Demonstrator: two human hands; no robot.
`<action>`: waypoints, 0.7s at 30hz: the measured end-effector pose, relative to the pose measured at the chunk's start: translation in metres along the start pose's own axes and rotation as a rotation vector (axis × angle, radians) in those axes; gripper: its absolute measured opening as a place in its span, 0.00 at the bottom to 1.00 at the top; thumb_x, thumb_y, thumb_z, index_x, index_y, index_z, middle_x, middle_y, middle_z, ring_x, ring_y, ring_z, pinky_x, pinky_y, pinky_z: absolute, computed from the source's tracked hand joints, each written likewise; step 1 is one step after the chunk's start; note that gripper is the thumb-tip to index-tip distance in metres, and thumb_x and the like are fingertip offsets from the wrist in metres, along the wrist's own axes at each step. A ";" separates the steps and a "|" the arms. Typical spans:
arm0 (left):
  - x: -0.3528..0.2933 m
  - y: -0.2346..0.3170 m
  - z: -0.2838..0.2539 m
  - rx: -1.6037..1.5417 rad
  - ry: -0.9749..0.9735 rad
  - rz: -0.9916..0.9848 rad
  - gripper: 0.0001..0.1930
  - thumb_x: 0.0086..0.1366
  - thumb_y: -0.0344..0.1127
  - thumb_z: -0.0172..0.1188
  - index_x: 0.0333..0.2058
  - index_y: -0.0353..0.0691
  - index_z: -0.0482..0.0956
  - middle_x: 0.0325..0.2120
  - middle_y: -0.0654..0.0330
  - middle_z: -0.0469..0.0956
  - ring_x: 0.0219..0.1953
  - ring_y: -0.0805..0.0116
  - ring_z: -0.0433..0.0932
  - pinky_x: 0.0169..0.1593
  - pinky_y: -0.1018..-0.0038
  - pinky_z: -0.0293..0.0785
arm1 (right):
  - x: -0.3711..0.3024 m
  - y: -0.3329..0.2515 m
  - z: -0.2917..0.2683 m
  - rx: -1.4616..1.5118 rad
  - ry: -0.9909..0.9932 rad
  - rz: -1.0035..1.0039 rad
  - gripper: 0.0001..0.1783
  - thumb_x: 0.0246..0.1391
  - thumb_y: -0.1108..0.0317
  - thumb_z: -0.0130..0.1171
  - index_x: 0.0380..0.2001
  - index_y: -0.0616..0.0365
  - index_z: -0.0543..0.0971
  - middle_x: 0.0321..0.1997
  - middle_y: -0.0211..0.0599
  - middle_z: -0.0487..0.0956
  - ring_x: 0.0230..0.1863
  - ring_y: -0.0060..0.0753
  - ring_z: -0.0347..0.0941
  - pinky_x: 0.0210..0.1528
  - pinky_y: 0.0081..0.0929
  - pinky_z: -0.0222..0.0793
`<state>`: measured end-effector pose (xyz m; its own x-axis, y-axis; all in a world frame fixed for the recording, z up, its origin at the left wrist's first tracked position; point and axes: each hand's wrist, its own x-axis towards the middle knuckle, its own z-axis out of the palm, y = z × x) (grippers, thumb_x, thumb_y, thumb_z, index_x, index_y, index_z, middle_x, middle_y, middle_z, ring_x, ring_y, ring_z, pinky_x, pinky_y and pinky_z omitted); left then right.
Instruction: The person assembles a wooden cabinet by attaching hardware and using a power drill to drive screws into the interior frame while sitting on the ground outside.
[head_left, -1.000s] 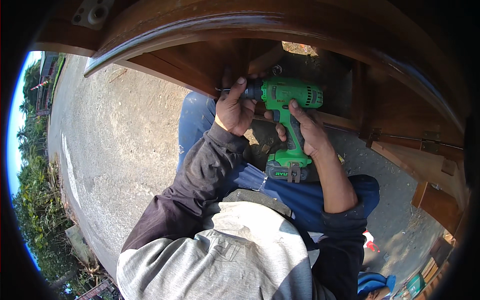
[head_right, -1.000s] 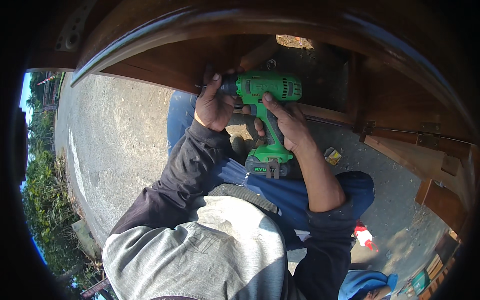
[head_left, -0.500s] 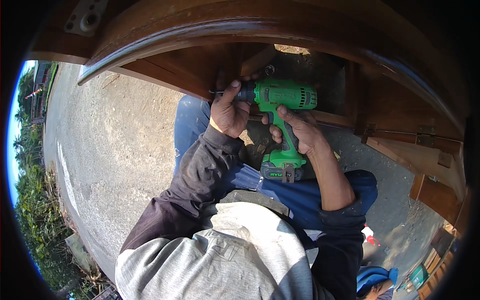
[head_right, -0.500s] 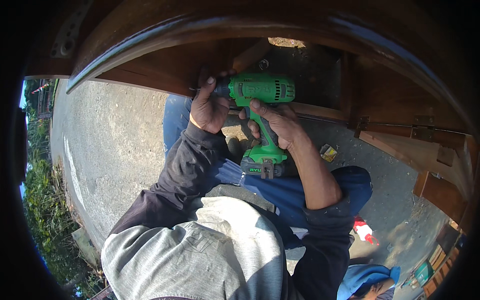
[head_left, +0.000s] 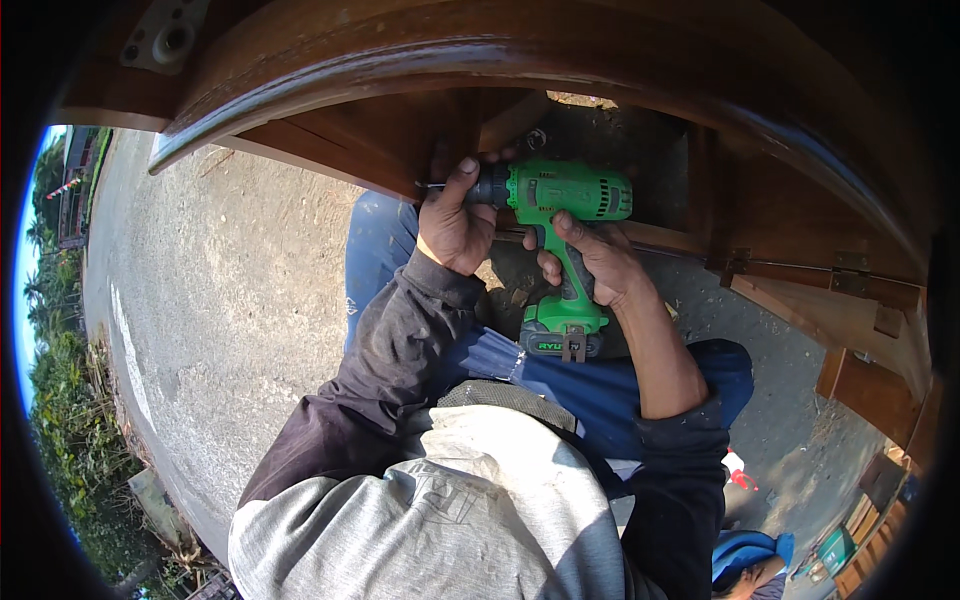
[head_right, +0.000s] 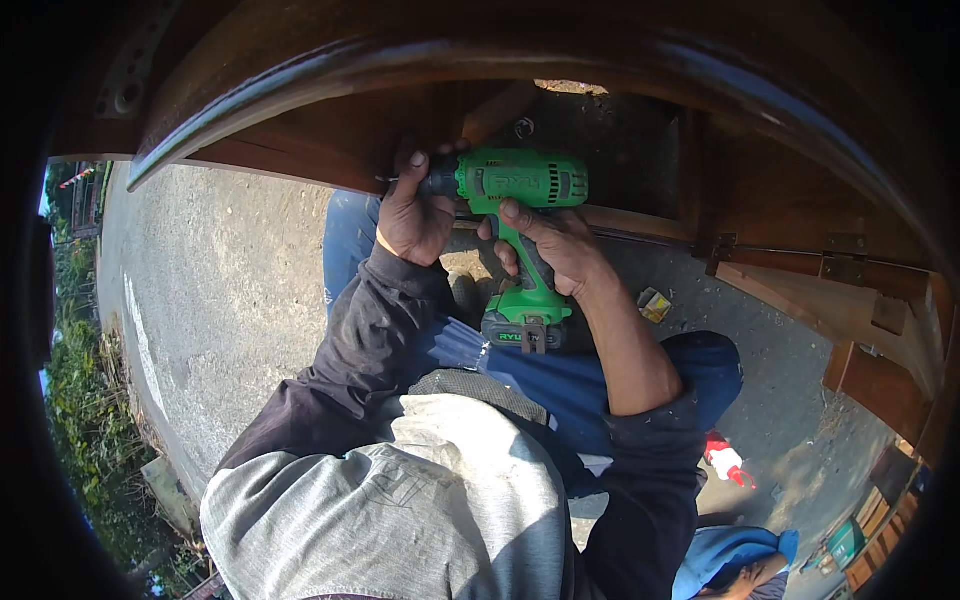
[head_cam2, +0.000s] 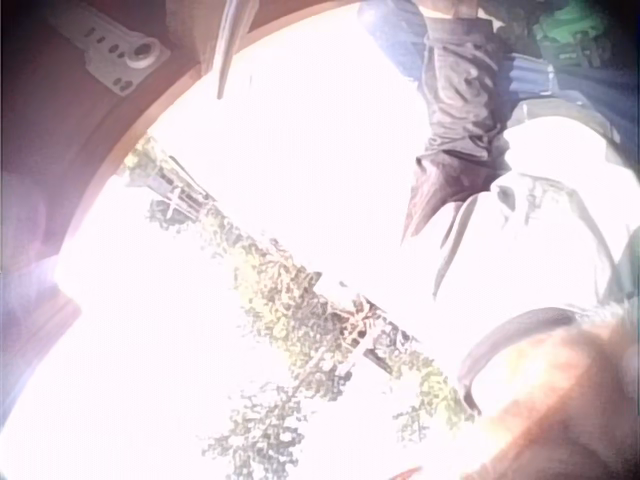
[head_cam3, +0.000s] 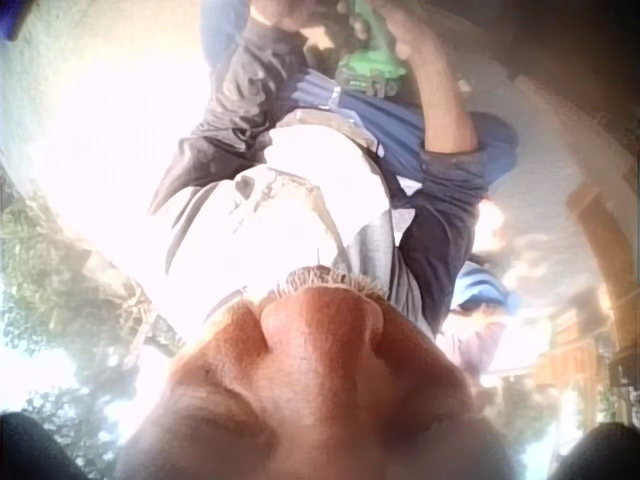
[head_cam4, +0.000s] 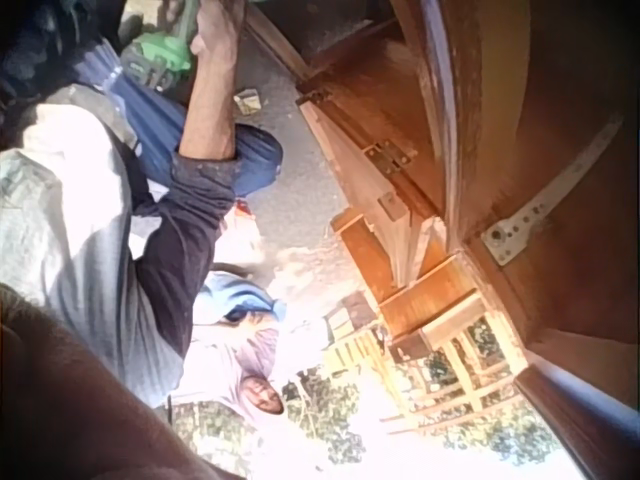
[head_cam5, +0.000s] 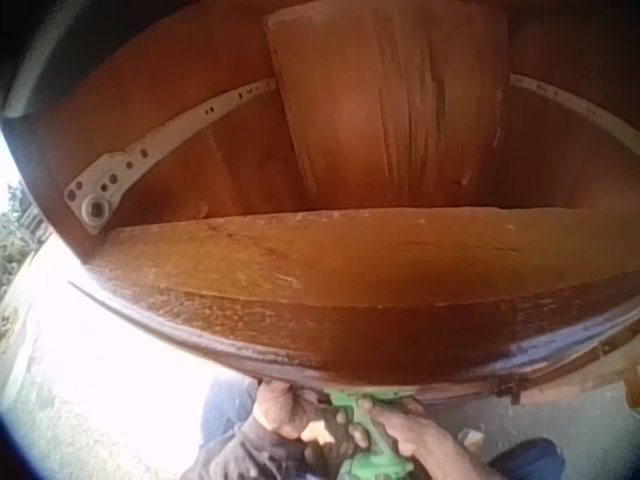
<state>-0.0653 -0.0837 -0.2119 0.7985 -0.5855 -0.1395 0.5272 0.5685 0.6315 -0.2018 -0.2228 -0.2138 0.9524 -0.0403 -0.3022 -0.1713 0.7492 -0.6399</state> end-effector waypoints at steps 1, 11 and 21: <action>0.000 0.000 0.000 0.002 0.002 0.002 0.21 0.65 0.30 0.61 0.55 0.46 0.66 0.41 0.55 0.79 0.55 0.52 0.75 0.58 0.51 0.71 | 0.000 0.001 0.001 0.011 0.005 -0.009 0.29 0.53 0.51 0.68 0.50 0.61 0.74 0.35 0.43 0.80 0.23 0.26 0.74 0.22 0.24 0.71; -0.001 0.000 0.006 0.015 0.016 0.023 0.17 0.65 0.29 0.60 0.52 0.44 0.69 0.39 0.57 0.78 0.54 0.53 0.75 0.58 0.52 0.72 | 0.003 0.006 -0.007 0.060 -0.030 0.024 0.30 0.53 0.51 0.68 0.51 0.60 0.73 0.34 0.42 0.78 0.24 0.27 0.73 0.24 0.24 0.71; 0.000 0.000 0.003 0.004 0.036 0.002 0.15 0.64 0.30 0.61 0.48 0.44 0.71 0.39 0.58 0.79 0.53 0.55 0.76 0.58 0.53 0.72 | -0.001 0.005 0.001 0.023 0.011 0.029 0.31 0.53 0.51 0.68 0.52 0.60 0.73 0.35 0.42 0.78 0.24 0.27 0.73 0.24 0.24 0.71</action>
<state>-0.0665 -0.0860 -0.2096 0.8097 -0.5630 -0.1659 0.5245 0.5671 0.6351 -0.2029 -0.2186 -0.2161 0.9443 -0.0255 -0.3280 -0.1926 0.7654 -0.6141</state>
